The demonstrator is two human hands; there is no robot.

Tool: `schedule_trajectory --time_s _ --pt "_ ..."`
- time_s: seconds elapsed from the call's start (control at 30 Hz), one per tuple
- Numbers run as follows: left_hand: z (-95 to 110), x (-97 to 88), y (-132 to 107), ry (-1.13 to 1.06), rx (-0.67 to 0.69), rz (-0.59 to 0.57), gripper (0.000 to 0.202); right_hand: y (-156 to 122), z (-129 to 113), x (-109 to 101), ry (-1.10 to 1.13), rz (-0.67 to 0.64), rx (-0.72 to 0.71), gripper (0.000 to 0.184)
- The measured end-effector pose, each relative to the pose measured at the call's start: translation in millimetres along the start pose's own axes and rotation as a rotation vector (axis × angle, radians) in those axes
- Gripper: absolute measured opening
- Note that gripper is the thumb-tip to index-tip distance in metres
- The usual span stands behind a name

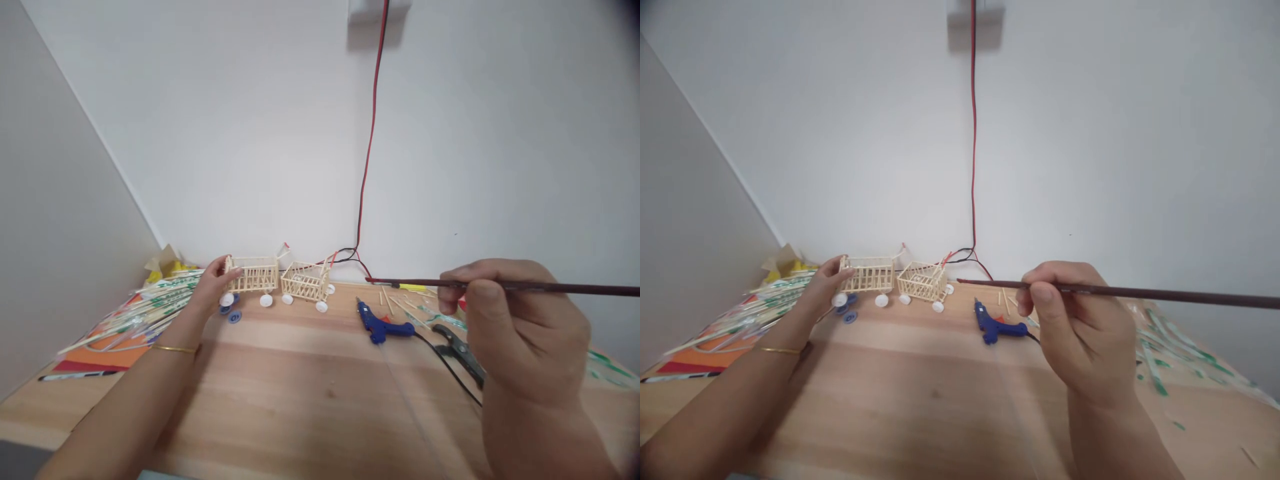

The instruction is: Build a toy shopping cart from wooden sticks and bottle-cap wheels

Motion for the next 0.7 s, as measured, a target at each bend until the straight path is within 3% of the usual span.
schedule_trajectory --time_s 0.17,0.33,0.53,0.7 --pt "-10 8.0 6 -0.133 -0.035 -0.117 0.069 -3 1 -1 -0.01 0.033 -0.021 0.005" --pt "-10 6.5 13 -0.046 -0.033 -0.151 0.072 -4 -1 1 -0.068 0.013 -0.074 0.008" --pt "-18 1.2 27 0.07 -0.113 -0.393 0.076 1 -5 6 -0.096 -0.03 -0.113 0.01" --pt "-29 -8.0 45 0.046 -0.132 -0.299 0.081 3 -5 8 -0.111 -0.087 -0.092 0.009"
Point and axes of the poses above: each hand's wrist, its own y-axis towards the middle knuckle, its own x-axis out of the palm, z = x × y, the point moved 6 cm from there along y, towards the middle knuckle, and after that the axes turned 1 degree about -y, right-handed, at the moved point
